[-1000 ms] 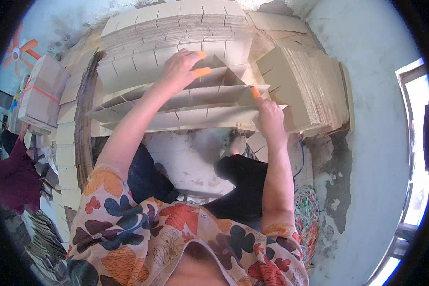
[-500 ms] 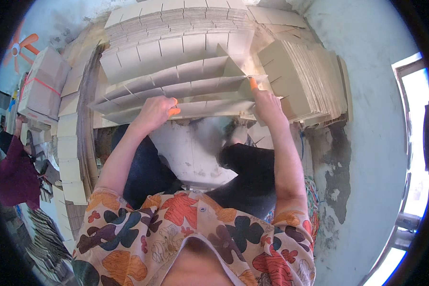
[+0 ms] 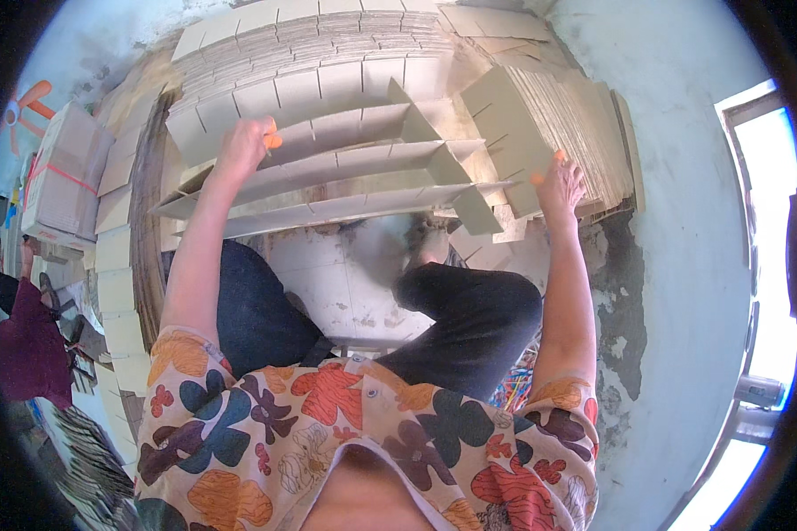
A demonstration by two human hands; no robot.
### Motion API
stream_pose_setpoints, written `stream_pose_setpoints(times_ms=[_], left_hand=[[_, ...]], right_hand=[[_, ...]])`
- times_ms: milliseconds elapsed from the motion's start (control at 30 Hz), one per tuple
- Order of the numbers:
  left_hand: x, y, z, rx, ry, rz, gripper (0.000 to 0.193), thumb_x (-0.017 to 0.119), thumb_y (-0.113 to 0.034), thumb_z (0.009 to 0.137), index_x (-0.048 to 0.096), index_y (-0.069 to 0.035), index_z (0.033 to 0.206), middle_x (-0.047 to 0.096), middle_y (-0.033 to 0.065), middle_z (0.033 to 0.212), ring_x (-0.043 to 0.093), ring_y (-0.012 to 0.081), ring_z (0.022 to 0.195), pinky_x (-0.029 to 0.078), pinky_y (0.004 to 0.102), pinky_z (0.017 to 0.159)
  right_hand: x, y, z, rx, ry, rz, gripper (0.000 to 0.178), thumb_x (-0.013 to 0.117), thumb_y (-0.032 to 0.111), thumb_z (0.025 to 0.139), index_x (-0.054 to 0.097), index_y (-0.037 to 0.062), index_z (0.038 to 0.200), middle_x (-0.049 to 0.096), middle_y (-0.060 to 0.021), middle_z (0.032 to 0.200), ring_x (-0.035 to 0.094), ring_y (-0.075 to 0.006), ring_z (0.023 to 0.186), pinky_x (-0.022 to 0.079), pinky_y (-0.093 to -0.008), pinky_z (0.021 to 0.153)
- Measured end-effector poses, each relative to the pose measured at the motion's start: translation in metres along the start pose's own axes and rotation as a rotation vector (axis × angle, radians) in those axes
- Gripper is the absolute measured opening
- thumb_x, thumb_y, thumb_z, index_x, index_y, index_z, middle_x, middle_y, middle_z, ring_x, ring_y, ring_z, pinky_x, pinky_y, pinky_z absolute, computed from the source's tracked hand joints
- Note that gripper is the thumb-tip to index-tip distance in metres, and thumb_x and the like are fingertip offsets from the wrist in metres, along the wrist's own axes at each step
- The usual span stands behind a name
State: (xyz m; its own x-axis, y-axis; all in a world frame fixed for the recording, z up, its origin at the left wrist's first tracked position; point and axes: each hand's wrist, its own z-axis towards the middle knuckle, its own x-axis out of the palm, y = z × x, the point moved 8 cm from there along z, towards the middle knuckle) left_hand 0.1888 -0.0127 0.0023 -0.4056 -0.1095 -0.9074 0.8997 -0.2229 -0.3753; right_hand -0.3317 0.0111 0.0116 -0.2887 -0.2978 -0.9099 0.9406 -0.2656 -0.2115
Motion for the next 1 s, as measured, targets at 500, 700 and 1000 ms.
stream_pose_setpoints(times_ms=[500,700,1000], left_hand=[[-0.032,-0.122,-0.074,0.234,-0.152,-0.117,0.038,0.075,-0.028,0.074,0.065,-0.003,0.101,0.064,0.0152,0.088,0.062,0.0322,0.083,0.05,0.0398,0.072],[0.021,-0.119,-0.079,0.253,-0.064,-0.202,0.022,0.07,-0.023,0.078,0.065,-0.005,0.089,0.062,0.0161,0.074,0.061,0.0338,0.072,0.048,0.0433,0.062],[0.029,-0.125,-0.077,0.254,-0.088,-0.216,0.015,0.069,-0.019,0.078,0.064,-0.005,0.079,0.06,0.0181,0.067,0.06,0.0364,0.065,0.047,0.0444,0.056]], right_hand=[[-0.069,-0.011,0.022,-0.083,-0.227,0.492,0.035,0.061,0.019,0.087,0.047,0.0106,0.118,0.064,-0.0225,0.08,0.062,-0.0414,0.071,0.048,-0.0478,0.061],[-0.174,0.065,-0.017,-0.31,0.062,0.99,0.064,0.063,0.006,0.084,0.039,0.0173,0.142,0.067,-0.0184,0.101,0.067,-0.0268,0.088,0.052,-0.0376,0.078],[-0.155,0.102,-0.06,-0.437,0.225,1.014,0.069,0.068,-0.001,0.078,0.042,0.0139,0.14,0.065,-0.0157,0.11,0.062,-0.0219,0.099,0.047,-0.0328,0.09]])
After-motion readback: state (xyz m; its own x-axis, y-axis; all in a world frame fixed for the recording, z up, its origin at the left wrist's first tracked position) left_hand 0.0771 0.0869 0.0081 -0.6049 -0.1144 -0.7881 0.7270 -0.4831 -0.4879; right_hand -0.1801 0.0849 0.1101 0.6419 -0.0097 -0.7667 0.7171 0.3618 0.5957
